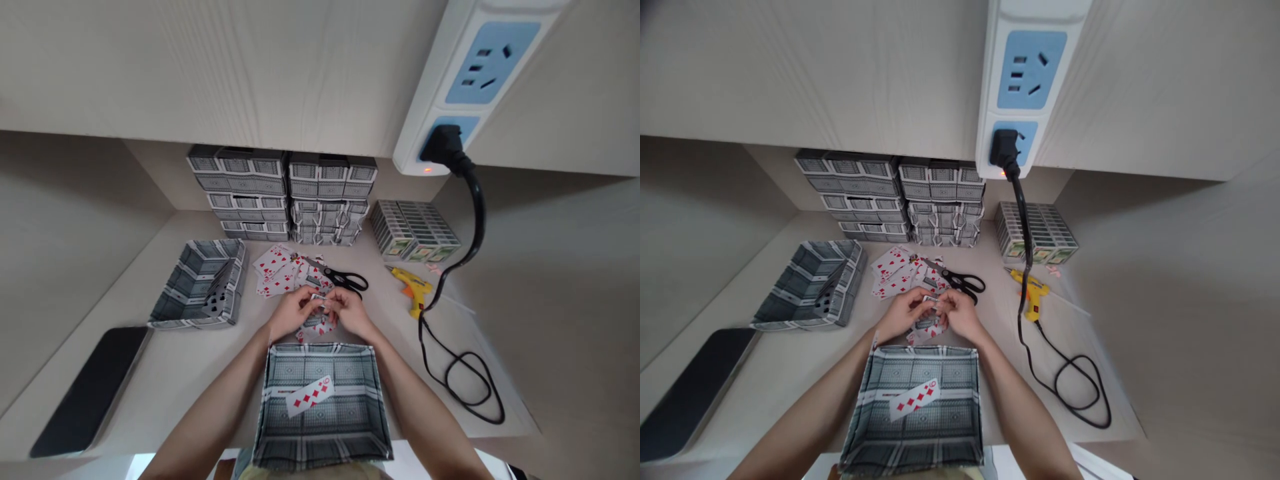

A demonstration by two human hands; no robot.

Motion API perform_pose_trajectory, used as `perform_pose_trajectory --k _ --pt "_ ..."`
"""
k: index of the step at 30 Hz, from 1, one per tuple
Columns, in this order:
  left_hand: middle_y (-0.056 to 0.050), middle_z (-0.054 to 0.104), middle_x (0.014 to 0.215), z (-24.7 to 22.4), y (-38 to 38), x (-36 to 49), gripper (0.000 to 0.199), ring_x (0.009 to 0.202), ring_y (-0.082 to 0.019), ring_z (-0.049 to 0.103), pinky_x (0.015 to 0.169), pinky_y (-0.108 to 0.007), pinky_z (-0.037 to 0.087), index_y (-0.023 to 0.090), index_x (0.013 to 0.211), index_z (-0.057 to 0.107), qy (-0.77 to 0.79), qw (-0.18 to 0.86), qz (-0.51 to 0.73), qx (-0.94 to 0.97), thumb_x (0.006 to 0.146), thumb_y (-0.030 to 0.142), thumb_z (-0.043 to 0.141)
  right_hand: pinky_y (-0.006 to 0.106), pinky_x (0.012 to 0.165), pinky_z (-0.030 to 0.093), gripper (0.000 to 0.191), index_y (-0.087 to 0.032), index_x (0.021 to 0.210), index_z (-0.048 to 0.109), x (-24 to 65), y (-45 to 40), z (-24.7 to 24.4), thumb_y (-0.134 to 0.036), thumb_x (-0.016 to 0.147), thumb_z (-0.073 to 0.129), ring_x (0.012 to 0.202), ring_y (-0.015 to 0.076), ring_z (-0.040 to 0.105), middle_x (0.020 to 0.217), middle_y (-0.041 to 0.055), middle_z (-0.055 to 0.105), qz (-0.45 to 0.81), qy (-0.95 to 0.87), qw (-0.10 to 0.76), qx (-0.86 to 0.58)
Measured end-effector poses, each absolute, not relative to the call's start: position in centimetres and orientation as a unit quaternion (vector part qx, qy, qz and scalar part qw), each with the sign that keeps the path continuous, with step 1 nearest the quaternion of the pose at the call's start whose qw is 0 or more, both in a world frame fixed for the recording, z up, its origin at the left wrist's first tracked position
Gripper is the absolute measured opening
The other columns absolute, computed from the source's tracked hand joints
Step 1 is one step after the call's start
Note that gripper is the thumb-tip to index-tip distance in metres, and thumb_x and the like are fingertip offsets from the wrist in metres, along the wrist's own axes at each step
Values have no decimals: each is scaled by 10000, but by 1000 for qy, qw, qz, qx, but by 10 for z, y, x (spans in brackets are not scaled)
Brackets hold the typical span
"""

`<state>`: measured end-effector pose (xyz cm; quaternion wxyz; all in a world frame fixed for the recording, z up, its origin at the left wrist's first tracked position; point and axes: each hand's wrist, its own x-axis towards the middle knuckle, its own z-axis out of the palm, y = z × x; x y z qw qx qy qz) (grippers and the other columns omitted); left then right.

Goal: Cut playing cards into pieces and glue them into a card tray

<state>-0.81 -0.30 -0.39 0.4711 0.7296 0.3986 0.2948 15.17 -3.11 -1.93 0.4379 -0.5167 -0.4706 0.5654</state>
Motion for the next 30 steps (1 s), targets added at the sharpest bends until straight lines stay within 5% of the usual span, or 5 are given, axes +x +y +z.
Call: perform_pose_trajectory --k 11,23,30 --pt "44 408 520 -8 1 -6 320 515 -89 374 497 -199 278 161 613 457 399 354 250 808 841 375 388 212 310 379 213 -172 665 509 150 -29 -23 -367 684 594 319 91 457 470 -42 547 610 -463 417 -490" --pt "16 476 530 -12 6 -7 341 519 -111 414 523 -223 276 175 599 510 400 284 244 836 846 372 383 275 488 532 345 -146 776 560 149 -30 -24 -361 563 725 490 156 623 557 -29 614 641 -472 387 -466" --pt "31 435 517 -12 4 -8 347 516 -98 395 515 -212 263 169 587 472 400 304 245 829 851 369 369 230 382 476 186 -162 684 537 145 -31 -28 -333 684 612 392 140 583 458 -27 578 604 -501 375 -494"
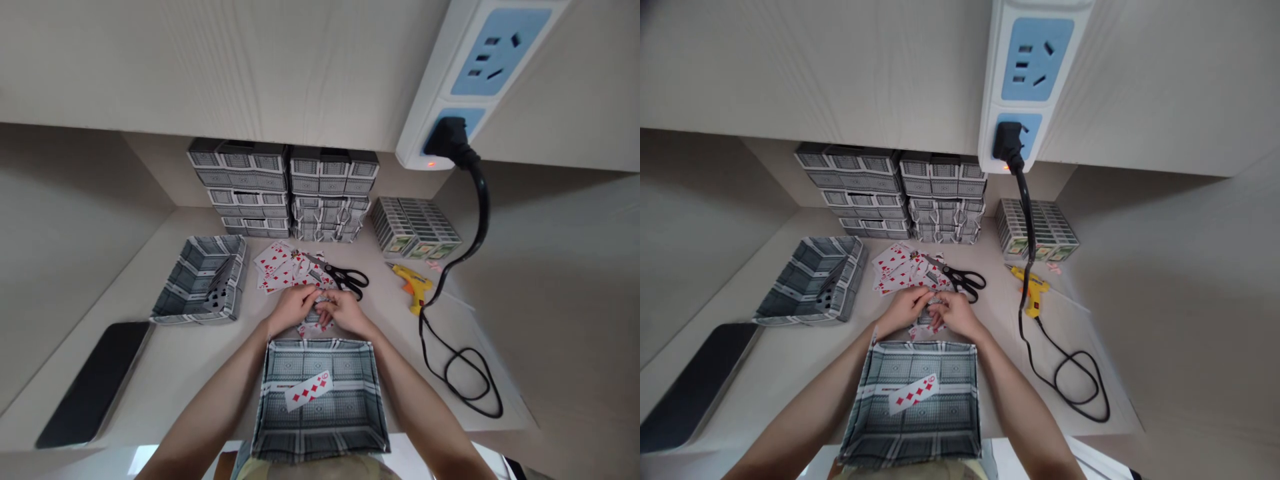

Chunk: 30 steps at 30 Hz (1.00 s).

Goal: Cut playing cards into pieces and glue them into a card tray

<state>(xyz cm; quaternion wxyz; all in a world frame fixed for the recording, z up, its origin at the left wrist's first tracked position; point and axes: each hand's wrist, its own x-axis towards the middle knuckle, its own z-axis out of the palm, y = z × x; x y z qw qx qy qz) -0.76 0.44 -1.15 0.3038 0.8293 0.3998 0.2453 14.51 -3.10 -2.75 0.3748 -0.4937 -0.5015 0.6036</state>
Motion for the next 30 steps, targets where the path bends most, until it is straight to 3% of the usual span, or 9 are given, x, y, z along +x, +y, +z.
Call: perform_pose_trajectory --k 9,16,22,30 --pt "46 384 516 -8 6 -9 399 528 -81 350 510 -192 291 150 567 438 377 444 267 768 825 448 374 191 360 390 237 -155 570 540 146 -30 -12 -355 679 604 324 83 475 391 -49 528 625 -507 386 -450" --pt "43 407 467 -8 7 -6 437 464 -73 357 464 -198 286 149 566 437 347 583 306 668 813 506 386 202 397 405 212 -151 666 564 145 -25 -15 -352 668 630 379 75 488 543 -28 592 682 -479 402 -379" --pt "57 345 417 -6 4 -5 468 410 -55 293 417 -200 227 146 527 422 355 614 299 638 787 536 424 180 364 258 237 -143 618 562 148 -24 -11 -364 690 608 350 47 359 442 -60 488 663 -526 369 -386" --pt "79 303 380 -4 0 -1 441 364 -39 265 400 -200 202 154 547 395 337 693 324 549 758 530 485 199 390 195 234 -135 665 598 143 -26 -9 -368 690 595 371 51 288 419 -64 430 669 -498 413 -366"
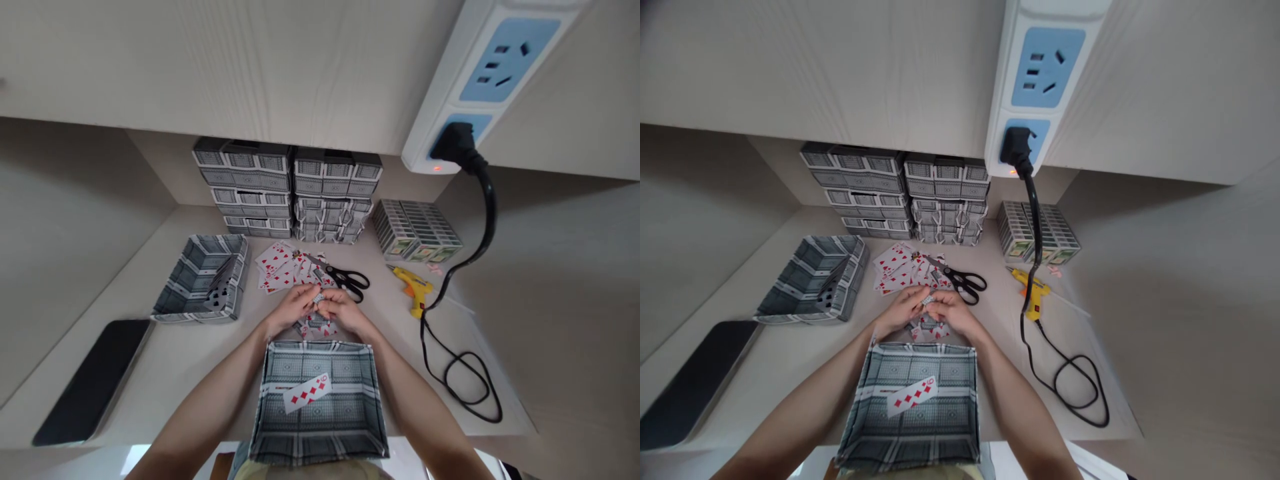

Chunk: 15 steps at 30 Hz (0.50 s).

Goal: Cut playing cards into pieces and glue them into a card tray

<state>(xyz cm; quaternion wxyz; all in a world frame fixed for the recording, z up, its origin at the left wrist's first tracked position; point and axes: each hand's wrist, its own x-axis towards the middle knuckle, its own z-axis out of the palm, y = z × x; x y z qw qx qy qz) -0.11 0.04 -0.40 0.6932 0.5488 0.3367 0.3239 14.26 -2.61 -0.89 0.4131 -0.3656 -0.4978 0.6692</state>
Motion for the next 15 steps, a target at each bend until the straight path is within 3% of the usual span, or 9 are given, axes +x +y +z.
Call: perform_pose_trajectory --k 4,8,15 --pt "92 277 362 -7 2 0 427 348 -31 237 403 -194 214 160 550 370 298 738 328 509 757 509 504 196 375 175 247 -135 651 578 141 -26 -10 -374 709 599 344 40 249 394 -79 394 672 -497 422 -353" --pt "91 300 362 -8 4 0 401 334 -34 241 385 -190 194 159 569 407 310 727 340 510 762 498 495 201 395 284 300 -151 630 542 140 -29 -8 -428 742 578 358 56 364 455 -57 457 681 -482 432 -342" --pt "64 414 439 -8 3 -3 371 419 -54 360 448 -182 293 150 559 443 406 552 406 604 769 450 502 232 447 404 330 -138 790 600 145 -33 -8 -463 770 546 457 100 512 593 -3 562 727 -408 450 -321"
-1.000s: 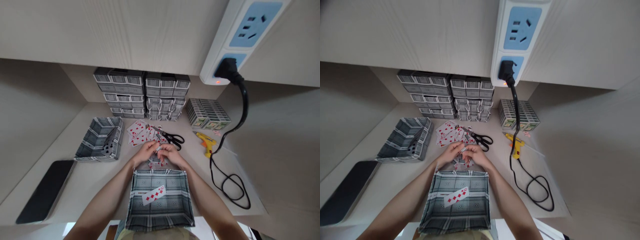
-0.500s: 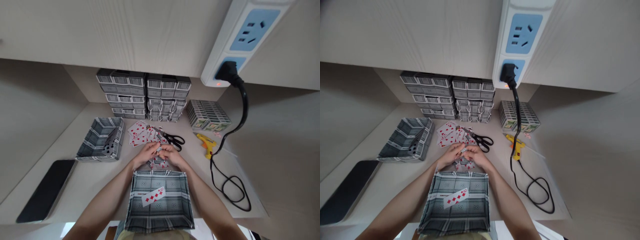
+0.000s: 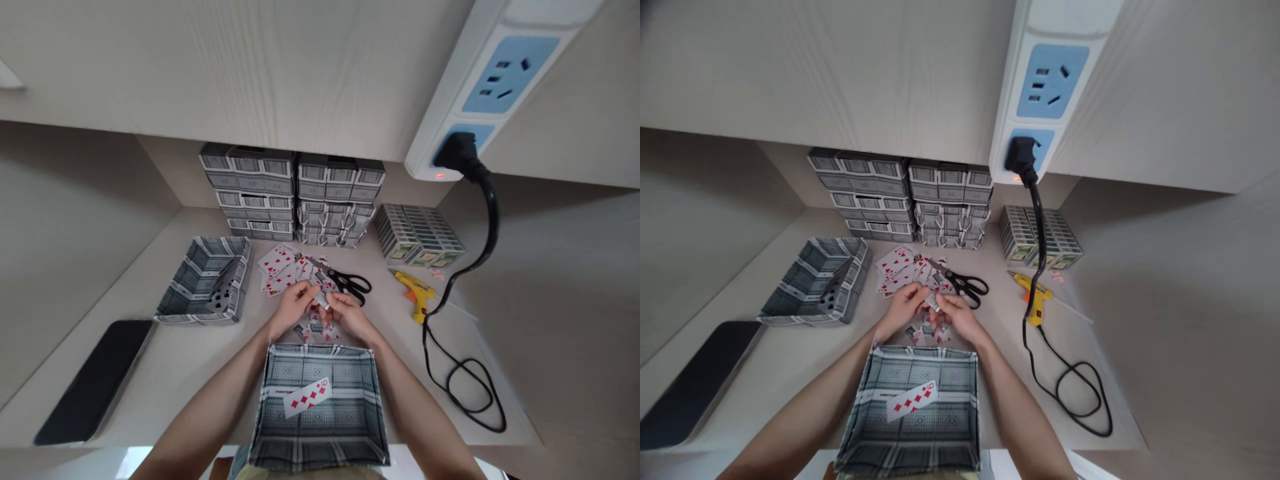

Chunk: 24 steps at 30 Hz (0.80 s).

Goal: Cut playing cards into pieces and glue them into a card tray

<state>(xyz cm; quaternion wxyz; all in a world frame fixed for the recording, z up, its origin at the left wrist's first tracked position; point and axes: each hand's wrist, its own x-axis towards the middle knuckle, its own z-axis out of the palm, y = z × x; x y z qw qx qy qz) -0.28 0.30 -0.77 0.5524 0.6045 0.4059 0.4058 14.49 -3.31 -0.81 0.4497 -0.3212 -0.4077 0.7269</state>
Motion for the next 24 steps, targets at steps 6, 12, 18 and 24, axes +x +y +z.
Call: perform_pose_trajectory --k 6,12,18,24 --pt "31 530 596 -9 3 -8 249 557 -83 479 554 -196 381 153 687 546 426 441 411 675 788 376 501 261 540 470 277 -124 750 625 146 -34 -7 -395 772 573 568 119 563 646 27 595 744 -373 451 -322" --pt "-27 586 759 -9 8 -8 214 706 -126 539 653 -238 426 153 808 608 400 415 434 693 777 353 537 253 571 491 249 -162 950 632 147 -32 -10 -297 740 628 603 97 574 840 38 633 722 -385 469 -333" --pt "-41 557 784 -7 12 -10 263 750 -132 526 680 -241 422 143 745 617 356 439 430 704 824 342 463 274 618 488 259 -136 906 621 149 -30 -10 -325 730 642 583 119 606 718 34 652 736 -374 461 -324" --pt "-2 496 663 -8 12 -11 319 607 -96 465 560 -206 381 137 631 536 370 491 416 670 827 370 441 249 556 470 279 -128 810 589 148 -31 -7 -402 753 602 518 119 601 651 42 655 732 -363 471 -333"
